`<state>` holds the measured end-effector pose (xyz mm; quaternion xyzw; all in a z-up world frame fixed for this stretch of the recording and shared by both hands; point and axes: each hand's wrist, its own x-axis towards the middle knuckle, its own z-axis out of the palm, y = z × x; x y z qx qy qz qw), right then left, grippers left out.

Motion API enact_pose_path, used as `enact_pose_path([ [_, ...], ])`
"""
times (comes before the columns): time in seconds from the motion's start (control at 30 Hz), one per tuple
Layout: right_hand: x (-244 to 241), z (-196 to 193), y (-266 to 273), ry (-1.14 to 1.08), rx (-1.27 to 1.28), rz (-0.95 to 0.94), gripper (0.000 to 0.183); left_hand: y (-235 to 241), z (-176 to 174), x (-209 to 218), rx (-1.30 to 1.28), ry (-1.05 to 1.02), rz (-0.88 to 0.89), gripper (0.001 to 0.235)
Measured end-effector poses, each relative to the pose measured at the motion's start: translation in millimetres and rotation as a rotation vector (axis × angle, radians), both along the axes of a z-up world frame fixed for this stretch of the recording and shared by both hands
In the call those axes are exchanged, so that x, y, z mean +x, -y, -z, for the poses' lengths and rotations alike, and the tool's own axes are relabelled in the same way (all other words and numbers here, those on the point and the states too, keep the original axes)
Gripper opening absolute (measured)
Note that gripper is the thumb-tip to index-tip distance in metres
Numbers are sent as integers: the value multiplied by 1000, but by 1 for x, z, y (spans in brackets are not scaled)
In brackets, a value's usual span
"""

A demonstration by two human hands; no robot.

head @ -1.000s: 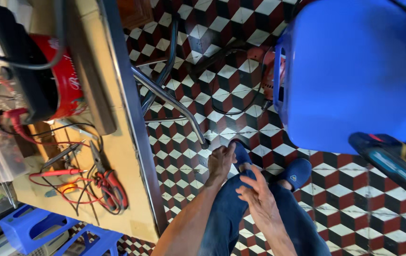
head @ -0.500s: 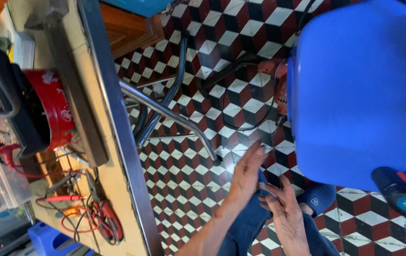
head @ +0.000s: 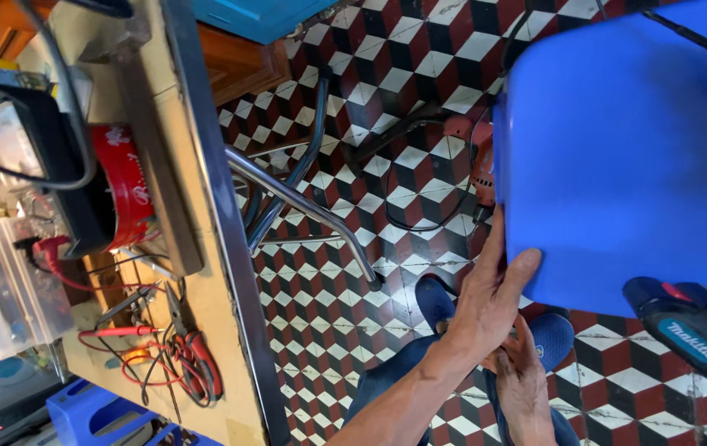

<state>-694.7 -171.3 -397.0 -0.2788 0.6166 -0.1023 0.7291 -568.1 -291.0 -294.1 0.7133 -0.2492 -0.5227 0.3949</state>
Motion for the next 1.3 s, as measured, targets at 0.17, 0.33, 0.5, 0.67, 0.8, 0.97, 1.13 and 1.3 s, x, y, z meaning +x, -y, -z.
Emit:
enact_pose_path([
  [0.17, 5, -20, 12, -116, 127, -102, 60, -1, 8, 2, 10, 1, 44, 89],
  [0.33, 2, -29, 9, -27, -83, -134, 57, -8, 21, 3, -47, 99, 72, 88],
  [0.5, 15, -93, -8, -5, -88, -335, 63, -37, -37, 2, 208, 97, 144, 71],
  [0.67, 33, -180, -24, -3, -149, -642, 70, -160, -171, -11, -170, 265, -49, 50],
  [0.8, 69, -245, -70, 27, -200, -920, 76, -253, -255, 6, 60, 52, -572, 46],
  [0.97, 115, -312, -122, 41, -439, -1289, 83, -369, -296, 56, 86, 97, -1071, 57],
  [1.13, 185, -323, -218, 80, -702, -1596, 84, -478, -280, 101, -52, 36, -1393, 71],
  [1.3, 271, -268, -313, 154, -950, -1639, 85, -573, -258, 184, -105, 66, -1356, 77],
])
